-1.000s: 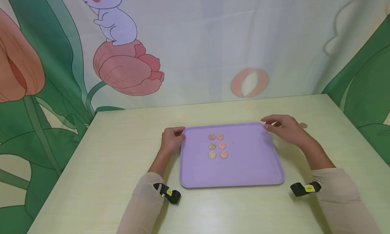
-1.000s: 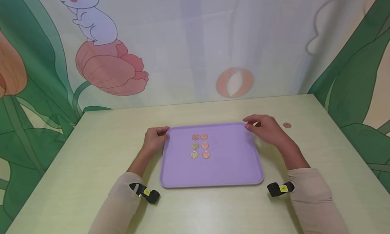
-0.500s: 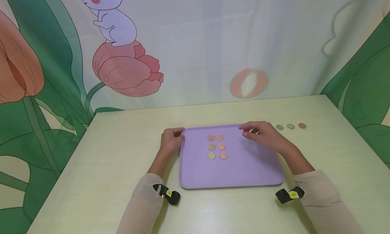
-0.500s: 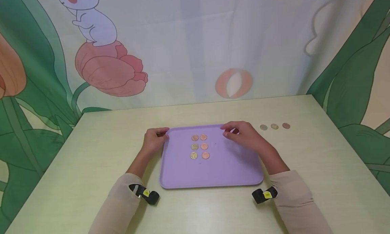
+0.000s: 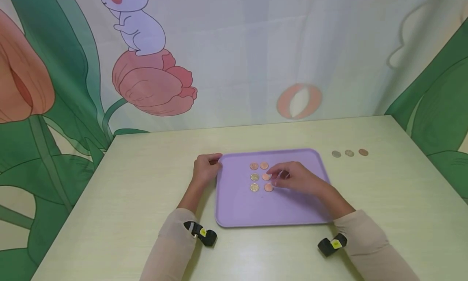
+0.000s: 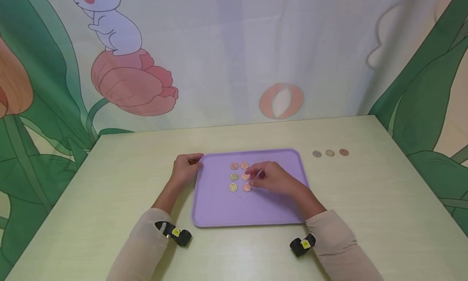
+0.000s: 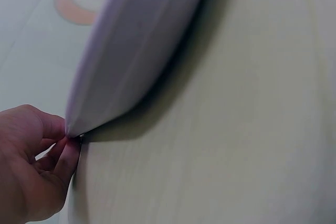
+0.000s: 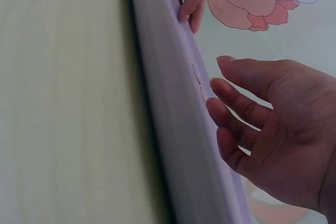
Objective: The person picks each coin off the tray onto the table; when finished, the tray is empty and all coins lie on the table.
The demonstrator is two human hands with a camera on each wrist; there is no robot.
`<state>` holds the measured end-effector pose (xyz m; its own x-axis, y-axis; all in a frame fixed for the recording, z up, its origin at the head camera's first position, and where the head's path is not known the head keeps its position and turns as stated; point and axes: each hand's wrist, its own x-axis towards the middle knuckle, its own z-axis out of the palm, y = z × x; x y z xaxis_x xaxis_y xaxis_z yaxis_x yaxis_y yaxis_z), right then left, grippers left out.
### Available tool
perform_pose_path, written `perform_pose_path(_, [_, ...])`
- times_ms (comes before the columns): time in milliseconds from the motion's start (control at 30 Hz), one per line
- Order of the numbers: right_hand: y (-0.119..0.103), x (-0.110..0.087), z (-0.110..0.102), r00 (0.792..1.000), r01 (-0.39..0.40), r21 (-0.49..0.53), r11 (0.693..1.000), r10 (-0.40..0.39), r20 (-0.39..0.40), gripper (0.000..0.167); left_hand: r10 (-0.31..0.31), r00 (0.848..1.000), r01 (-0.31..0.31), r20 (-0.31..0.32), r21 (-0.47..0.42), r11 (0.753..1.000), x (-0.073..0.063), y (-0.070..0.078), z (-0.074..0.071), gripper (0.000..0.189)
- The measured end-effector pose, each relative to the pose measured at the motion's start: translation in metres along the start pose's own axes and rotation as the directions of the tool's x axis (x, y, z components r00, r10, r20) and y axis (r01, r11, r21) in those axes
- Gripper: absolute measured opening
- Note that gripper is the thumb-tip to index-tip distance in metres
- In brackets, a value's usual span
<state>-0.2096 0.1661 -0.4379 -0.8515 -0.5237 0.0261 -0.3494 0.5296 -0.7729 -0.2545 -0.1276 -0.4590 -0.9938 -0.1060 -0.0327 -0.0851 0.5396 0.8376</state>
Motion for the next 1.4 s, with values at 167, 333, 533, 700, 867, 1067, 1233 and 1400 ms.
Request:
perform_pose_path(167, [0.004, 0.002, 0.01, 1.0, -0.003, -0.011, 1.0, 0.003, 0.005, 0.026, -0.003, 1.0, 0.003, 0.002, 0.002, 1.0, -0.001, 0.0, -0.001, 0.036])
perform_pose_path(333, [0.007, 0.002, 0.014, 1.0, 0.0, -0.036, 0.999, 0.0, -0.008, 0.024, -0.014, 1.0, 0.014, 0.012, -0.003, 1.0, -0.003, 0.003, -0.002, 0.036])
perform_pose_path(533, [0.009, 0.003, 0.018, 0.999, 0.036, -0.076, 0.996, -0.037, -0.006, 0.016, -0.012, 1.0, 0.012, 0.013, 0.0, 1.0, -0.004, 0.003, -0.002, 0.036])
perform_pose_path(700, [0.009, 0.005, 0.02, 0.999, 0.046, -0.129, 0.991, -0.048, -0.009, 0.012, -0.011, 1.0, 0.011, 0.013, -0.005, 1.0, -0.003, 0.002, -0.001, 0.036])
perform_pose_path(867, [0.008, 0.005, 0.021, 0.999, 0.042, -0.158, 0.987, -0.045, -0.013, 0.013, -0.008, 1.0, 0.008, 0.011, -0.003, 1.0, -0.002, 0.002, -0.001, 0.036])
perform_pose_path(1067, [0.007, 0.004, 0.022, 0.999, 0.03, -0.162, 0.986, -0.033, -0.015, 0.014, -0.012, 1.0, 0.012, 0.008, -0.005, 1.0, -0.002, 0.001, 0.0, 0.036])
perform_pose_path(1233, [0.007, 0.004, 0.022, 0.999, 0.038, -0.147, 0.988, -0.04, -0.013, 0.014, -0.018, 1.0, 0.018, 0.008, -0.001, 1.0, -0.002, 0.001, 0.0, 0.036])
perform_pose_path(1400, [0.007, 0.004, 0.022, 0.998, 0.06, -0.142, 0.988, -0.062, -0.01, 0.014, -0.021, 1.0, 0.021, 0.009, -0.001, 1.0, -0.001, 0.001, 0.0, 0.036])
